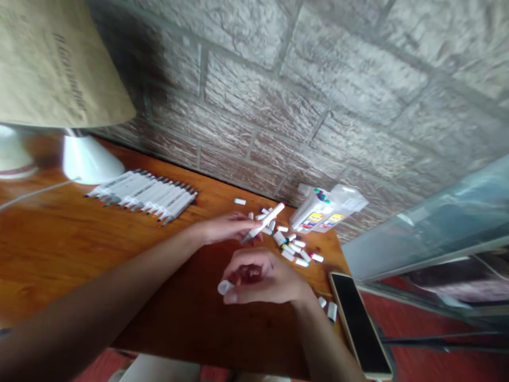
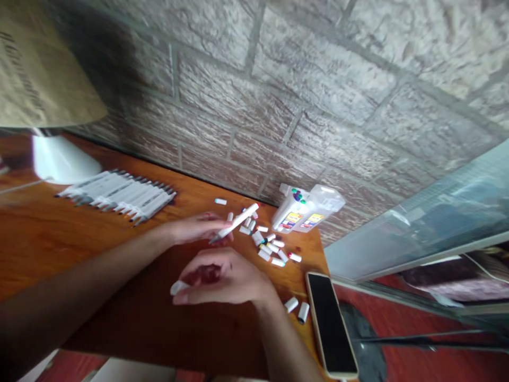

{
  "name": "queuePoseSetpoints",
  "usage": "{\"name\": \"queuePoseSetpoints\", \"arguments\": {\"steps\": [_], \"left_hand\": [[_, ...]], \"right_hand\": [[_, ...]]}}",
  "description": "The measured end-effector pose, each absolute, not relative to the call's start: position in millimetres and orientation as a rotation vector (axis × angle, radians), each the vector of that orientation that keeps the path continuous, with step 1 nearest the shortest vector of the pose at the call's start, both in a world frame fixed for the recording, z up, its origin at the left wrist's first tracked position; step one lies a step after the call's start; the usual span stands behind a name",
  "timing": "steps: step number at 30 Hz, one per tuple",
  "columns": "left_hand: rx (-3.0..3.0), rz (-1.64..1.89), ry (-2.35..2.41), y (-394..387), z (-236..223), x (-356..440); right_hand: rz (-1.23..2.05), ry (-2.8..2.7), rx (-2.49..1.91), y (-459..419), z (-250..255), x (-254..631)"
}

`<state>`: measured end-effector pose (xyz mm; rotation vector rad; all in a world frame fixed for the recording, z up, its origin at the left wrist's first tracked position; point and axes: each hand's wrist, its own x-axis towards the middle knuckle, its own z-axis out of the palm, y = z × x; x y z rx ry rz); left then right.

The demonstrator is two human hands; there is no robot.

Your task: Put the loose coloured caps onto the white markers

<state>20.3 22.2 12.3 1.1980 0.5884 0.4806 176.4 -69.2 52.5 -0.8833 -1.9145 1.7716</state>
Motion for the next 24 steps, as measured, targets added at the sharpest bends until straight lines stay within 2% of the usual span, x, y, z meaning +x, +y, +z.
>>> {"name": "queuePoseSetpoints", "arguments": {"steps": [3, 7, 11, 15, 24], "left_hand": [[1.052, 0.587, 0.478, 21, 6, 29], [0.935, 0.627, 0.388, 20, 4, 36], [0.857, 0.659, 0.354, 16, 8, 36], [0.762, 0.728, 0.354, 9, 18, 36], [0.635, 0.886, 0.402, 1, 40, 35]], "right_hand": [[1.882, -1.507, -0.663, -64, 55, 197], [1.798, -1.092, -0.416, -59, 60, 202], [1.721, -0.793, -0.369, -54, 64, 197], [1.645, -0.673, -0.48, -46, 65, 198], [1.768, -0.669, -0.651, -51, 54, 182]]}}
